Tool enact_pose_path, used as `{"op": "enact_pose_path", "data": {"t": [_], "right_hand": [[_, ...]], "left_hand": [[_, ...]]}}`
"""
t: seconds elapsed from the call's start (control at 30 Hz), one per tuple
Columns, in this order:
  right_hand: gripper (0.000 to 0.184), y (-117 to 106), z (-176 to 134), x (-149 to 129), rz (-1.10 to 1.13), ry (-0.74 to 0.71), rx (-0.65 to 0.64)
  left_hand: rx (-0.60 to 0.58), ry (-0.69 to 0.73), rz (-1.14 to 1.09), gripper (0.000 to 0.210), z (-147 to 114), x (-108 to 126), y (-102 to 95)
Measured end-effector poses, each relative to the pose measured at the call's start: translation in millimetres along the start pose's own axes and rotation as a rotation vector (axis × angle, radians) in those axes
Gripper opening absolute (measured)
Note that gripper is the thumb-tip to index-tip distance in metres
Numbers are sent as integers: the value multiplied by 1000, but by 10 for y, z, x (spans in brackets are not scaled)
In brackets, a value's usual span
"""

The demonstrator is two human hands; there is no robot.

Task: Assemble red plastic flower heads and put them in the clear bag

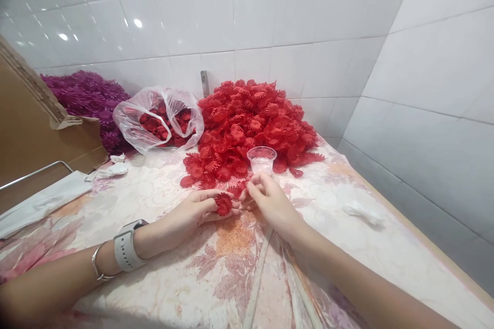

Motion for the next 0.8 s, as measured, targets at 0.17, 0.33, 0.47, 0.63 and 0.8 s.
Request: {"op": "enact_pose_path", "data": {"t": [0.17,0.33,0.47,0.63,0.8], "right_hand": [[18,-71,-28,-113,-593,-262,86],[12,-45,-59,-217,-631,-316,76],[14,26,-95,-247,-487,-318,-21],[15,88,-115,-211,-294,-219,-134],[15,108,-101,-159,-198,-145,-176]], "left_hand": [[-84,-22,-63,6,3,-13,-32],[-4,-15,-24,12,-3,-9,-61],[77,26,120,18,8,7,-96],[56,19,188,21,31,3,-119],[-59,38,161,20,25,9,-52]]}}
Point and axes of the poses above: each hand's wrist, its own z-axis towards the middle knuckle, its own y-axis out of the palm, x = y × z, the point moved 3 cm from there along z, towards the middle knuckle, and after that the axes turned 14 degrees about -y, right-handed, at the moved point
